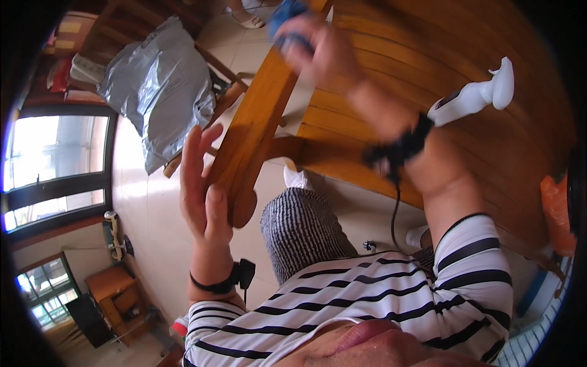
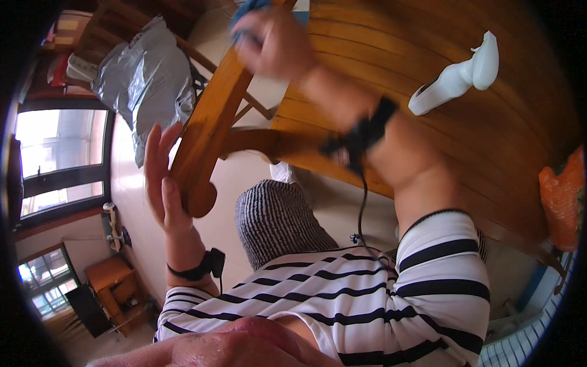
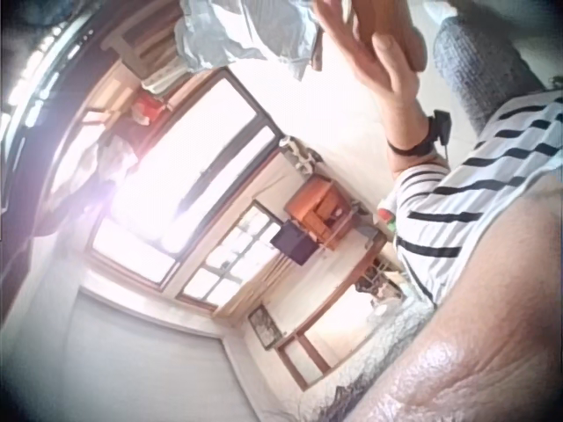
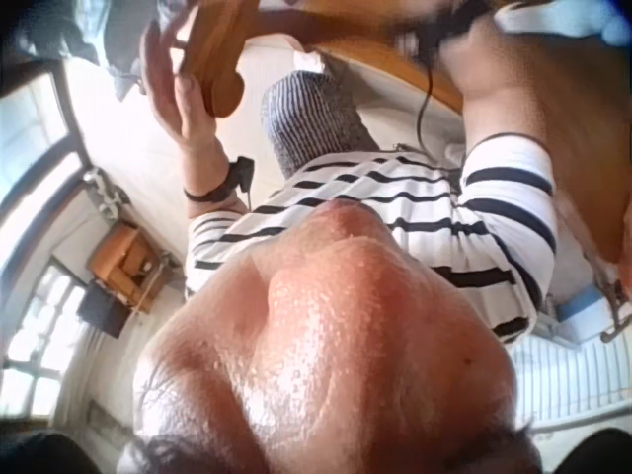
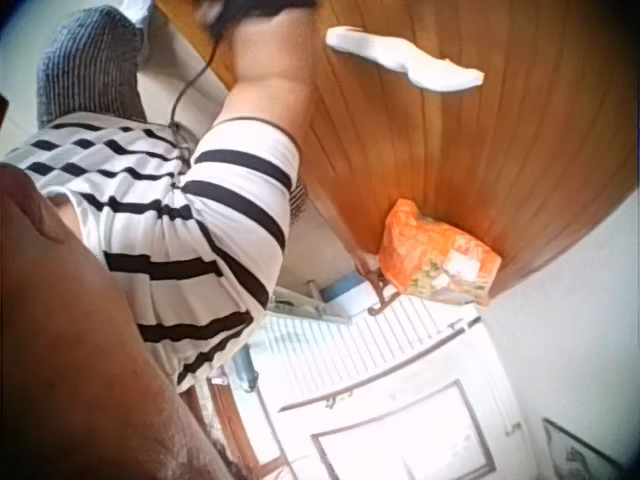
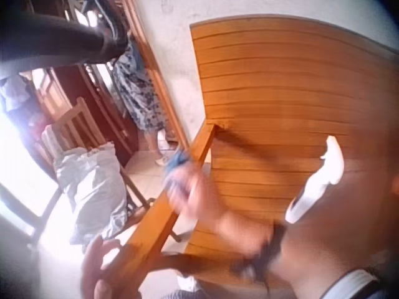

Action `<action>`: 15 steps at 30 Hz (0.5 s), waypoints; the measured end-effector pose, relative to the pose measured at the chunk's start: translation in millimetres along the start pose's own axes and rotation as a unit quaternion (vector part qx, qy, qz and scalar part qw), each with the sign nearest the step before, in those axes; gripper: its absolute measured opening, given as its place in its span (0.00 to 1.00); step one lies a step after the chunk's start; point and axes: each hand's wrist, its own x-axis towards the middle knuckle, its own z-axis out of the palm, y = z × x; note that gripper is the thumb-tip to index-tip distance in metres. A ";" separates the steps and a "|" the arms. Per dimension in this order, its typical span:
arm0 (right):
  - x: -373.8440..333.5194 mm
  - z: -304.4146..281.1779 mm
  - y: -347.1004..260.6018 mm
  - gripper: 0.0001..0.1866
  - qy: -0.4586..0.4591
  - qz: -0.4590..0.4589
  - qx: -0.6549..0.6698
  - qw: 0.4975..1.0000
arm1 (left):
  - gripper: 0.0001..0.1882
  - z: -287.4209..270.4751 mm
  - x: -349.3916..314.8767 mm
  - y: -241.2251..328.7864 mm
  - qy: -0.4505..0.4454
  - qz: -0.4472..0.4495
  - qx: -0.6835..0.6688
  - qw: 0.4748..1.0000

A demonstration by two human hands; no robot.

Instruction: The person cleans a wooden chair by spraying a cleaning solution from a white bottle onto the surface and wiping it with a blue cloth. They clean the seat, backrest, and legs of the chair, repeatedly spraying and wiping different sections.

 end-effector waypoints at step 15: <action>97.9 -76.6 137.5 0.08 -0.036 -0.075 -0.261 0.962 | 0.40 3.6 -22.8 21.3 -0.010 -0.030 0.044 0.999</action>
